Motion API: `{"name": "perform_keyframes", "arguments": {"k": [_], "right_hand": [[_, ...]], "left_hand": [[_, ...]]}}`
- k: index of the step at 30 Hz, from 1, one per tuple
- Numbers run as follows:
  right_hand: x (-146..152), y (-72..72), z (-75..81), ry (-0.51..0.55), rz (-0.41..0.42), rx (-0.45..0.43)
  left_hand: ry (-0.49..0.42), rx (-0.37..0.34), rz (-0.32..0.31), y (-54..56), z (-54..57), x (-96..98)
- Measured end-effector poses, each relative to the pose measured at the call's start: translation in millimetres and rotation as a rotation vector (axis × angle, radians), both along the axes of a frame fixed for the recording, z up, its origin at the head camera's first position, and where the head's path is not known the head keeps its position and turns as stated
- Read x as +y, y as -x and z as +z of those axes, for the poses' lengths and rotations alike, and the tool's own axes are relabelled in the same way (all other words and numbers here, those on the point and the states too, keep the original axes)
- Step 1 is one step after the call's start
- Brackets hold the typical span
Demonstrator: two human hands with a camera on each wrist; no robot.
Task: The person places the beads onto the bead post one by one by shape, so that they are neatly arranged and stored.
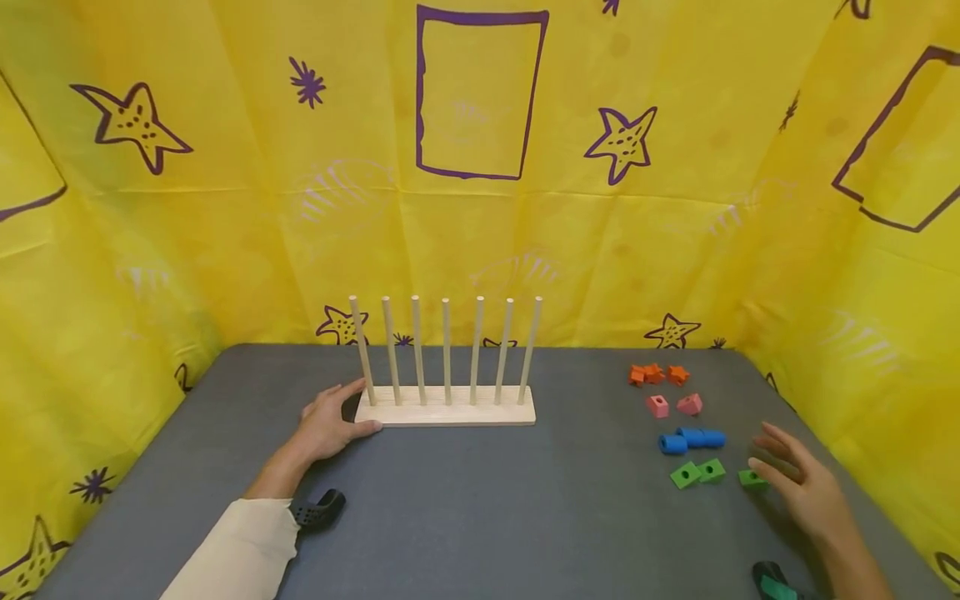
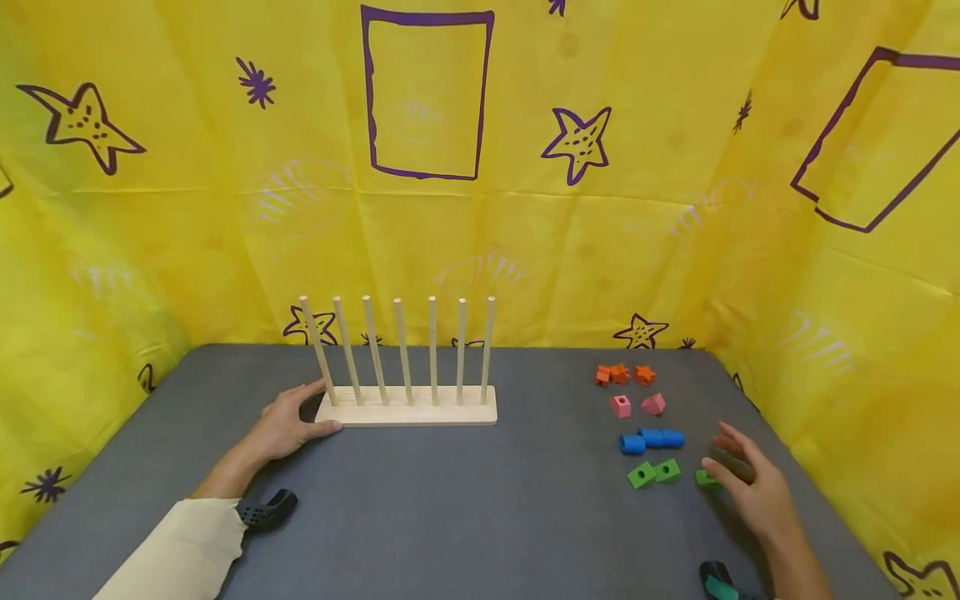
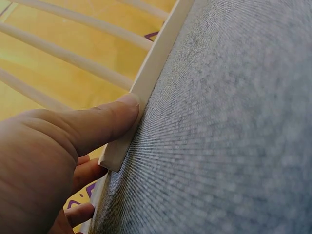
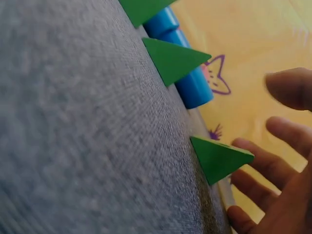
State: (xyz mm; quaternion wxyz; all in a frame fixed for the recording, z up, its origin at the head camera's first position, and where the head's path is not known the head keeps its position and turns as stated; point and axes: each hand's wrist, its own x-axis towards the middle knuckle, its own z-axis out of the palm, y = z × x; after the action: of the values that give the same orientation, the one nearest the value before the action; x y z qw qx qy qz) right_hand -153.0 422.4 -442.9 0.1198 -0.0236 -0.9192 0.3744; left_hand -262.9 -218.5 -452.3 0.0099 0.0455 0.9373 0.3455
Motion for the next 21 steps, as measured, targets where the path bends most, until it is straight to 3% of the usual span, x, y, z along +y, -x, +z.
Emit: {"name": "perform_keyframes", "arguments": {"k": [6, 15, 21], "right_hand": [[9.2, 2.5, -10.4, -0.061, 0.105, 0.038], [11.6, 1.5, -13.4, -0.184, 0.024, -0.050], [6.3, -0.4, -10.0, -0.189, -0.055, 0.008]], "left_hand": [[0.014, -0.001, 0.001, 0.2, -0.1, -2.0], [0.029, 0.010, -0.008, 1.4, 0.2, -0.5], [0.028, 0.024, -0.015, 1.1, -0.3, 0.1]]}}
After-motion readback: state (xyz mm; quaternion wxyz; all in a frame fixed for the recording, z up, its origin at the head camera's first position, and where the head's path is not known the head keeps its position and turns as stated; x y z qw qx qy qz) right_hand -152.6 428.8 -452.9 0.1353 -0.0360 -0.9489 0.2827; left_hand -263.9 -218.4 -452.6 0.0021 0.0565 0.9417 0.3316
